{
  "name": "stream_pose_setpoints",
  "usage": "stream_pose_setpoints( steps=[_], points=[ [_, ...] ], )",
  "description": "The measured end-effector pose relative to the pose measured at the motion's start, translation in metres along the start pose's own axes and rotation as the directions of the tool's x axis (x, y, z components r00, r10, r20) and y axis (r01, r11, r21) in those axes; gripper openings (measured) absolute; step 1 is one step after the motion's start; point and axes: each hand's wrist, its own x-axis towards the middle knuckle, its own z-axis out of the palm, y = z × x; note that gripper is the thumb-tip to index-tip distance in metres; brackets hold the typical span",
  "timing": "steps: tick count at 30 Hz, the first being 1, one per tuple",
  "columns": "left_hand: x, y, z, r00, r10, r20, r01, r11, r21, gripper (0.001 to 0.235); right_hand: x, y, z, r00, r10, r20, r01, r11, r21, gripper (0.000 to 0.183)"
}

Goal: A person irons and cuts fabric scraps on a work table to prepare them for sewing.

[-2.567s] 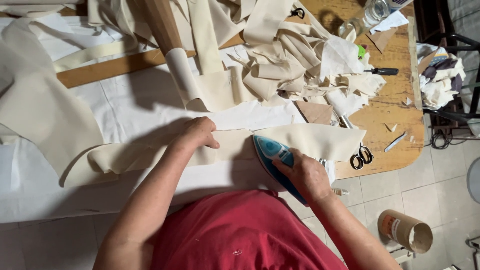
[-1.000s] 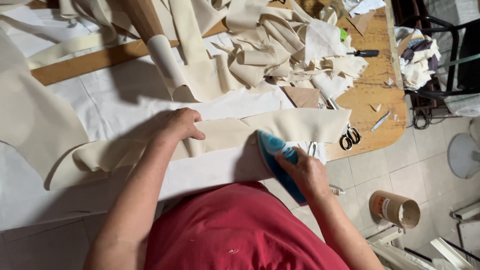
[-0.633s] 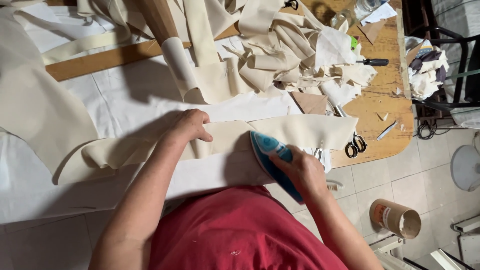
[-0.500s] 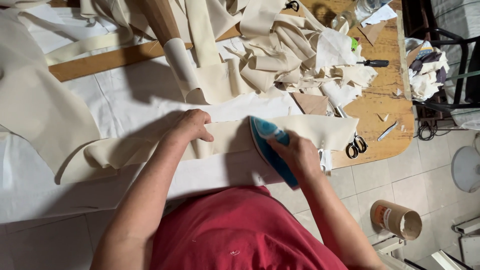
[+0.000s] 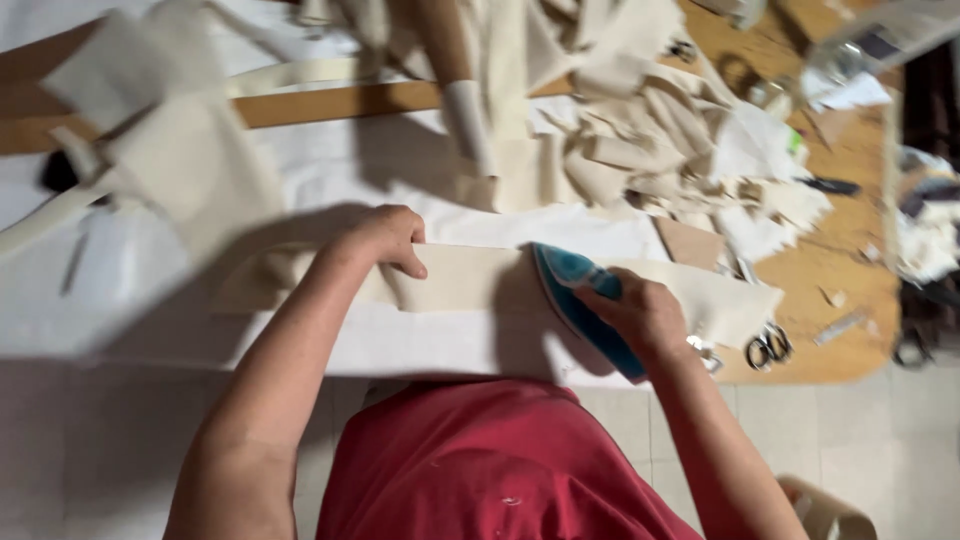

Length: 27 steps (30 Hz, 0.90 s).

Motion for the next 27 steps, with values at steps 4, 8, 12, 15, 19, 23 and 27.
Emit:
stream_pose_setpoints(
  steps=[4, 8, 12, 15, 19, 23, 27],
  points=[
    [-0.046, -0.044, -0.017, 0.994, -0.104, 0.028, 0.107, 0.979, -0.173, 0.057, -0.016, -0.029, 0.003, 0.997, -0.06, 0.049, 0.065, 0.992, -0.11, 0.057],
    [-0.045, -0.084, -0.003, 0.986, -0.163, -0.038, 0.157, 0.981, -0.118, 0.051, -0.012, -0.049, 0.018, 0.965, -0.254, 0.057, 0.26, 0.949, -0.18, 0.057],
    [-0.056, -0.1, 0.003, 0.979, -0.191, -0.065, 0.189, 0.981, -0.031, 0.044, -0.006, -0.072, 0.032, 0.922, -0.384, 0.049, 0.386, 0.901, -0.197, 0.056],
    [-0.064, -0.106, 0.0, 0.98, -0.174, -0.094, 0.17, 0.984, -0.05, 0.039, -0.011, -0.097, 0.037, 0.879, -0.47, 0.077, 0.474, 0.849, -0.234, 0.056],
    [-0.06, -0.113, 0.002, 0.985, -0.141, -0.101, 0.137, 0.989, -0.048, 0.037, -0.001, -0.113, 0.062, 0.816, -0.575, 0.059, 0.562, 0.766, -0.312, 0.056],
    [-0.057, -0.115, 0.003, 0.985, -0.14, -0.1, 0.134, 0.989, -0.065, 0.039, -0.009, -0.135, 0.07, 0.759, -0.649, 0.046, 0.625, 0.709, -0.327, 0.055],
    [-0.051, -0.126, 0.006, 0.988, -0.122, -0.095, 0.118, 0.992, -0.05, 0.04, -0.005, -0.143, 0.078, 0.801, -0.598, 0.015, 0.578, 0.767, -0.28, 0.056]
  ],
)
